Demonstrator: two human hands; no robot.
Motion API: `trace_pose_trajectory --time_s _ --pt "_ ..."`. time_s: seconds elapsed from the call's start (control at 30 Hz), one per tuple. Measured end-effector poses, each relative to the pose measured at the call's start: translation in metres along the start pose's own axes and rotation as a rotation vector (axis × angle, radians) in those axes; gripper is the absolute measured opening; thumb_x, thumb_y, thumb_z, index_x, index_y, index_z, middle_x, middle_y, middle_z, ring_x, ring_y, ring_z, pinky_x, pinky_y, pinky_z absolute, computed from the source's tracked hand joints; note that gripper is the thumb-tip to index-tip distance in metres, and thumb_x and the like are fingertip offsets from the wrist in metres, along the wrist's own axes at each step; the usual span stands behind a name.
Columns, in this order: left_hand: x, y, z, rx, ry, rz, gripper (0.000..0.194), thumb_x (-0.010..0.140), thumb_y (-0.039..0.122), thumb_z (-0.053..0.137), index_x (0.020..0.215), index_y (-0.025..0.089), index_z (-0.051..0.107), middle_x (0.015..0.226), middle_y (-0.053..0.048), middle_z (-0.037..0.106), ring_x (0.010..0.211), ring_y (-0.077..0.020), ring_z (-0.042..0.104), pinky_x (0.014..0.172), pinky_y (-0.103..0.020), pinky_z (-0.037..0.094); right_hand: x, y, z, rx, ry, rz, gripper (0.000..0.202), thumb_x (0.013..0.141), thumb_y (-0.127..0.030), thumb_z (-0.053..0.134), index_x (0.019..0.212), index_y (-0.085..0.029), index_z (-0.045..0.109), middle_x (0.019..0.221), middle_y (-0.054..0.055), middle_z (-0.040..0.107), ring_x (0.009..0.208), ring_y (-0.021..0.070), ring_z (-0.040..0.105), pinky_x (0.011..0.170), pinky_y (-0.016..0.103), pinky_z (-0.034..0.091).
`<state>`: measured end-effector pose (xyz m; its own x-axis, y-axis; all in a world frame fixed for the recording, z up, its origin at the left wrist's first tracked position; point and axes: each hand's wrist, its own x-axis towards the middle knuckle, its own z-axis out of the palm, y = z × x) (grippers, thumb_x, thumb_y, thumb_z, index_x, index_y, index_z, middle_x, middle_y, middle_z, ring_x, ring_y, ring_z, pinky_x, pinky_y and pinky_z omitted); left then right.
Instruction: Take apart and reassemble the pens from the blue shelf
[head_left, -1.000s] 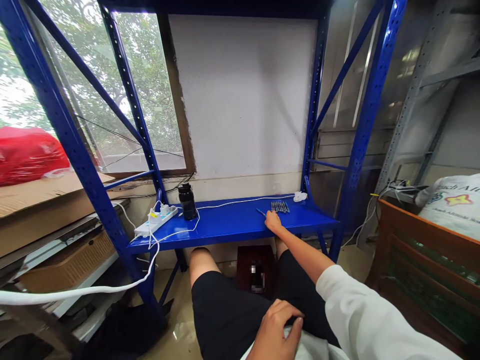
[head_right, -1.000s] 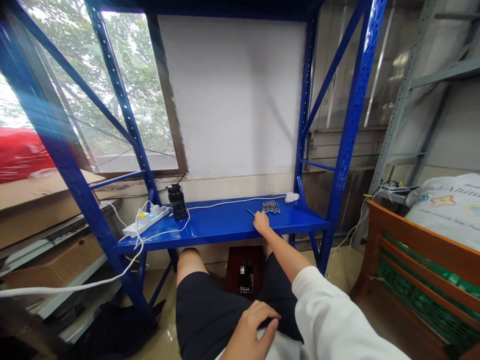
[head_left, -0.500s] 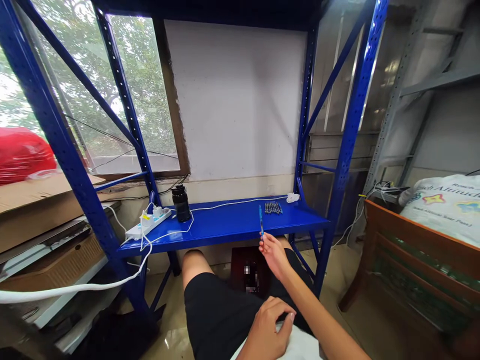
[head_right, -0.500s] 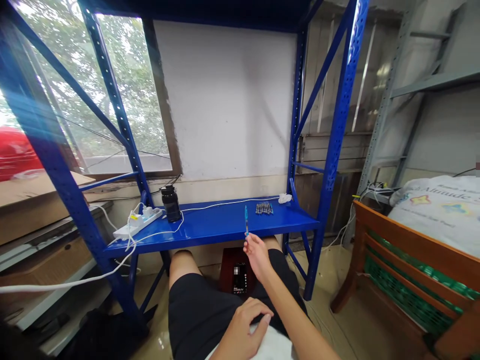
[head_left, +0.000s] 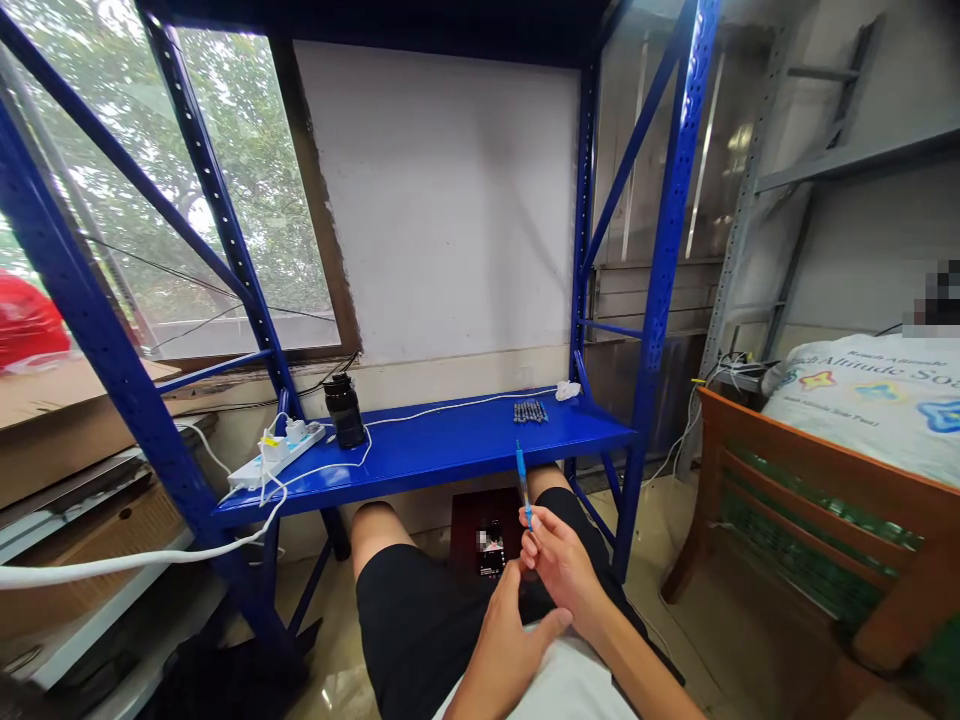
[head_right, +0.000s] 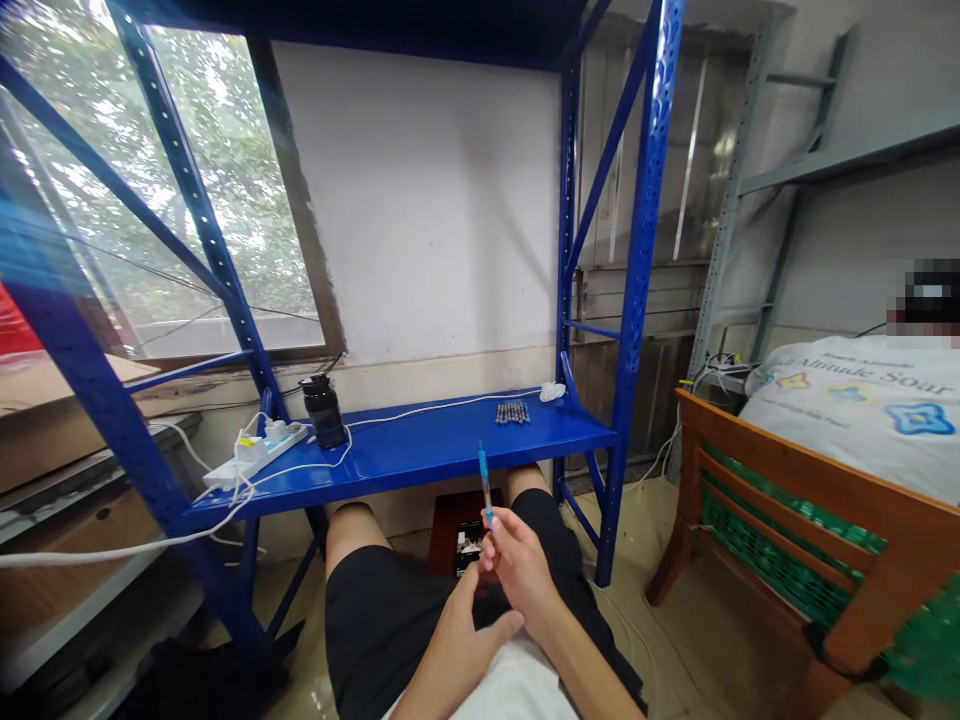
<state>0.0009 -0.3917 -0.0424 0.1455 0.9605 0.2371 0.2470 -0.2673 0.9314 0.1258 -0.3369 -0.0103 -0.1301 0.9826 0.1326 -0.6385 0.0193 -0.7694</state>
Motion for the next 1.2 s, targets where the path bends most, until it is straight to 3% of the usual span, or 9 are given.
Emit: trace_pose_trajectory --time_s 0.17,0.27,0.4,0.6,0.8,0.97,1.1,1.2 --pt "0.002 0.002 -0.012 -0.367 0.218 0.02 0.061 0.1 0.058 0.062 0.15 0.023 0.059 0.148 -0.017 0.067 0.138 -0.031 0.063 0.119 -0.048 0.046 -0.031 0.012 -0.014 -0.145 -0.188 0.095 0.04 0.09 -0.059 0.081 0.103 -0.023 0.069 0.079 -0.003 0.055 0.053 0.0077 0.035 0.052 0.026 0.024" --pt "0.0 0.003 -0.02 -0.543 0.362 0.008 0.061 0.102 0.063 0.056 0.145 0.021 0.064 0.142 -0.017 0.072 0.134 -0.0315 0.066 0.12 -0.049 0.046 -0.045 0.013 -0.019 -0.259 -0.302 0.194 0.035 0.097 -0.055 0.076 0.102 -0.022 0.068 0.079 -0.003 0.056 0.055 0.0076 0.031 0.054 0.027 0.018" --pt "-0.002 0.002 -0.025 -0.603 0.471 0.011 0.06 0.097 0.064 0.065 0.135 0.018 0.071 0.124 -0.015 0.079 0.121 -0.032 0.073 0.11 -0.046 0.055 -0.048 0.006 -0.017 -0.315 -0.317 0.23 0.035 0.095 -0.055 0.078 0.101 -0.021 0.071 0.077 -0.003 0.053 0.061 0.0101 0.031 0.058 0.027 0.018" --pt "-0.001 0.002 -0.025 -0.586 0.452 -0.015 0.052 0.091 0.061 0.074 0.118 0.017 0.078 0.109 -0.014 0.083 0.107 -0.0299 0.077 0.097 -0.039 0.06 -0.048 -0.004 -0.012 -0.517 -0.389 0.206 0.05 0.105 -0.063 0.057 0.109 -0.018 0.079 0.069 -0.004 0.041 0.063 0.0131 0.028 0.059 0.03 0.017" --pt "-0.003 0.009 -0.026 -0.533 0.333 -0.017 0.047 0.09 0.059 0.076 0.109 0.015 0.081 0.107 -0.016 0.083 0.089 -0.0265 0.079 0.081 -0.034 0.063 -0.046 0.0 -0.016 -0.668 -0.448 0.132 0.049 0.106 -0.063 0.055 0.103 -0.018 0.077 0.072 -0.001 0.058 0.059 0.0123 0.031 0.057 0.029 0.019" --pt "-0.003 0.006 -0.027 -0.457 0.395 -0.024 0.046 0.088 0.058 0.079 0.103 0.015 0.085 0.103 -0.015 0.084 0.096 -0.0301 0.079 0.092 -0.038 0.063 -0.041 0.008 -0.022 -0.729 -0.395 0.032 0.05 0.105 -0.061 0.058 0.087 -0.017 0.073 0.067 -0.002 0.053 0.058 0.012 0.034 0.056 0.028 0.023" --pt "-0.001 0.003 -0.028 -0.504 0.417 -0.1 0.047 0.082 0.056 0.085 0.101 0.013 0.086 0.098 -0.016 0.085 0.095 -0.0325 0.08 0.091 -0.04 0.064 -0.04 0.008 -0.023 -0.85 -0.35 -0.106 0.05 0.105 -0.057 0.06 0.074 -0.018 0.067 0.072 0.0 0.057 0.069 0.016 0.048 0.066 0.029 0.034" --pt "0.0 0.002 -0.028 -0.52 0.423 -0.092 0.039 0.08 0.052 0.088 0.091 0.014 0.083 0.093 -0.014 0.084 0.093 -0.0308 0.08 0.089 -0.038 0.063 -0.039 0.01 -0.025 -0.874 -0.327 -0.12 0.045 0.105 -0.055 0.059 0.082 -0.018 0.07 0.076 0.001 0.062 0.075 0.0188 0.055 0.072 0.03 0.04"
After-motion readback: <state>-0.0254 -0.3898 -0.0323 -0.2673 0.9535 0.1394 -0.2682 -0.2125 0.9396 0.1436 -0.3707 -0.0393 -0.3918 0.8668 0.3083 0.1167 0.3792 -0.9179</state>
